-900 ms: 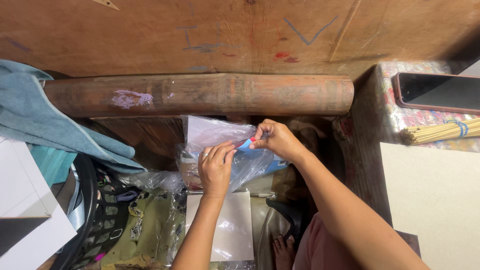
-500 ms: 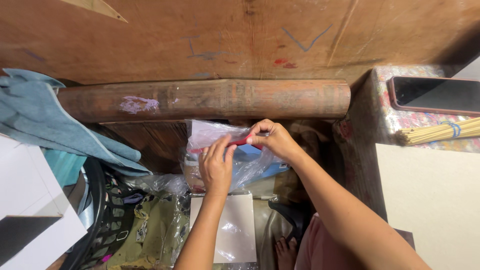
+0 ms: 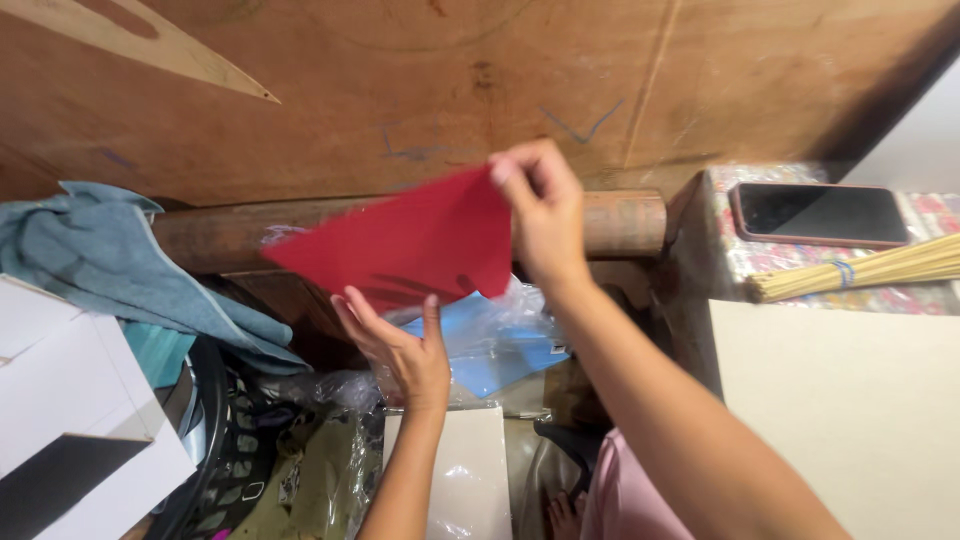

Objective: The person applies adhesive tape to the edge of a blue sheet of paper, places it onto a piece of cardboard, and cuts the paper with scissors.

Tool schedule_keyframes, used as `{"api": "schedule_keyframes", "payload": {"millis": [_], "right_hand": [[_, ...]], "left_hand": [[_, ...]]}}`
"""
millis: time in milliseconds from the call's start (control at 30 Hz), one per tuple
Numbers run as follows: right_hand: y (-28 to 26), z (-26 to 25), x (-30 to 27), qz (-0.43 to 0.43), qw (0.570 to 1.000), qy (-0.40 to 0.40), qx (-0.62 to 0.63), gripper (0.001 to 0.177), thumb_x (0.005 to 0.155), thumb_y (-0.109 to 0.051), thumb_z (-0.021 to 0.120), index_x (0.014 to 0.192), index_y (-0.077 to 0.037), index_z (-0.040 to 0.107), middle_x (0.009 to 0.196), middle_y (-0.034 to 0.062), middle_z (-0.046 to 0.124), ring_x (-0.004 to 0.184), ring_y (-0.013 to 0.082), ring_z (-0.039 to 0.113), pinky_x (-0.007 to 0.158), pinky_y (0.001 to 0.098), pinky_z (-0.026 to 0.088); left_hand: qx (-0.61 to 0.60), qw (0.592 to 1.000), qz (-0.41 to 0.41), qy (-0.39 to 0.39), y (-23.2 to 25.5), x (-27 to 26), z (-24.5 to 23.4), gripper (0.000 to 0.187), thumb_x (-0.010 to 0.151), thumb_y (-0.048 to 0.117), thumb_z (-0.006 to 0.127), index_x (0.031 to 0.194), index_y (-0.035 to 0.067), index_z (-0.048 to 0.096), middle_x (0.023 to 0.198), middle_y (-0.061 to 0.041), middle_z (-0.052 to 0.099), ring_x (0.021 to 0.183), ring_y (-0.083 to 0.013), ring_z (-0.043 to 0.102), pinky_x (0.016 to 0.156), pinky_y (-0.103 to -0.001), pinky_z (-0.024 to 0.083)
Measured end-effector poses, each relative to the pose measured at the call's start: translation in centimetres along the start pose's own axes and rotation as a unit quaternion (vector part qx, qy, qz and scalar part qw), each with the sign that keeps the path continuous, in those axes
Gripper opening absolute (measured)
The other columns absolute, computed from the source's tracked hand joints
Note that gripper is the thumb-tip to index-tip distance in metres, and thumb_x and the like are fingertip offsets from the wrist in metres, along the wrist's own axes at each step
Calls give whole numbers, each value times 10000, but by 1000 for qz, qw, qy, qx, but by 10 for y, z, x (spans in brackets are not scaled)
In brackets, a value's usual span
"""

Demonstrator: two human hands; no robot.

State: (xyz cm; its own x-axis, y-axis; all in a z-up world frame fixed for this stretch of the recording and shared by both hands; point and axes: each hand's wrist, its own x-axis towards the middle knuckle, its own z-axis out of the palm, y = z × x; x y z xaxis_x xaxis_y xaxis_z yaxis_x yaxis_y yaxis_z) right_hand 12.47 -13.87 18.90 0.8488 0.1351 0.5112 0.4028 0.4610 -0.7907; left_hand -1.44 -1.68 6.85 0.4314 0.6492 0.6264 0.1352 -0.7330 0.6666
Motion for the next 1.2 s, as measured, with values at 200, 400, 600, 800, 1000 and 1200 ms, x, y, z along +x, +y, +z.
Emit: {"api": "schedule_keyframes", "payload": {"millis": [200, 400, 600, 800, 1000, 1200], "right_hand": [[-106, -64, 32, -19, 989, -14, 146, 45, 1114, -110, 611, 1106, -73, 587, 967, 20, 655, 844, 104, 606, 725, 257, 503], [-207, -158, 13, 31, 992, -55, 108, 59, 1152, -114, 582, 1190, -69, 578, 987, 62, 678, 841, 151, 678, 727, 291, 558], [-272, -234, -8, 58, 997, 56, -4, 198, 1062, -147, 621, 1239, -80, 563, 1048, 69, 717, 889, 157, 727, 766, 327, 617], [-278, -317, -65, 236, 960, 18, -151, 463, 950, -147, 726, 1380, -80, 570, 1050, 64, 654, 783, 139, 612, 673, 321, 541], [-287, -360, -147, 361, 892, 87, -257, 693, 873, -180, 684, 1500, -89, 402, 1096, 194, 711, 942, 293, 755, 735, 377, 613], [-311, -375, -186, 380, 869, 106, -298, 667, 909, -199, 648, 1518, -65, 413, 1195, 229, 728, 990, 283, 752, 740, 347, 588]], "left_hand": [[-182, 981, -37, -58, 57, 28, -31, 1213, 856, 404, 855, 1653, 56, 8, 1713, -274, 73, 1609, -433, 142, 1306, -543, 180], [-277, 939, -32, -200, 131, 52, -47, 873, 782, 292, 866, 1498, 23, 446, 1242, -138, 699, 1102, -215, 670, 961, -364, 554], [-408, 784, -162, -439, 196, 16, -60, 294, 970, 122, 663, 1217, -25, 725, 983, -54, 782, 841, -86, 696, 763, -265, 580], [-462, 690, -258, -493, 232, -49, -61, 264, 969, 103, 626, 1184, -41, 677, 1004, -117, 784, 836, -147, 728, 741, -295, 595], [-369, 710, -308, -515, 232, -131, -60, 269, 977, 113, 605, 1186, -35, 686, 1015, -131, 787, 853, -144, 729, 750, -298, 591], [-341, 710, -346, -509, 225, -167, -54, 323, 965, 114, 585, 1257, -2, 662, 1028, -133, 795, 857, -158, 745, 753, -304, 593]]}}
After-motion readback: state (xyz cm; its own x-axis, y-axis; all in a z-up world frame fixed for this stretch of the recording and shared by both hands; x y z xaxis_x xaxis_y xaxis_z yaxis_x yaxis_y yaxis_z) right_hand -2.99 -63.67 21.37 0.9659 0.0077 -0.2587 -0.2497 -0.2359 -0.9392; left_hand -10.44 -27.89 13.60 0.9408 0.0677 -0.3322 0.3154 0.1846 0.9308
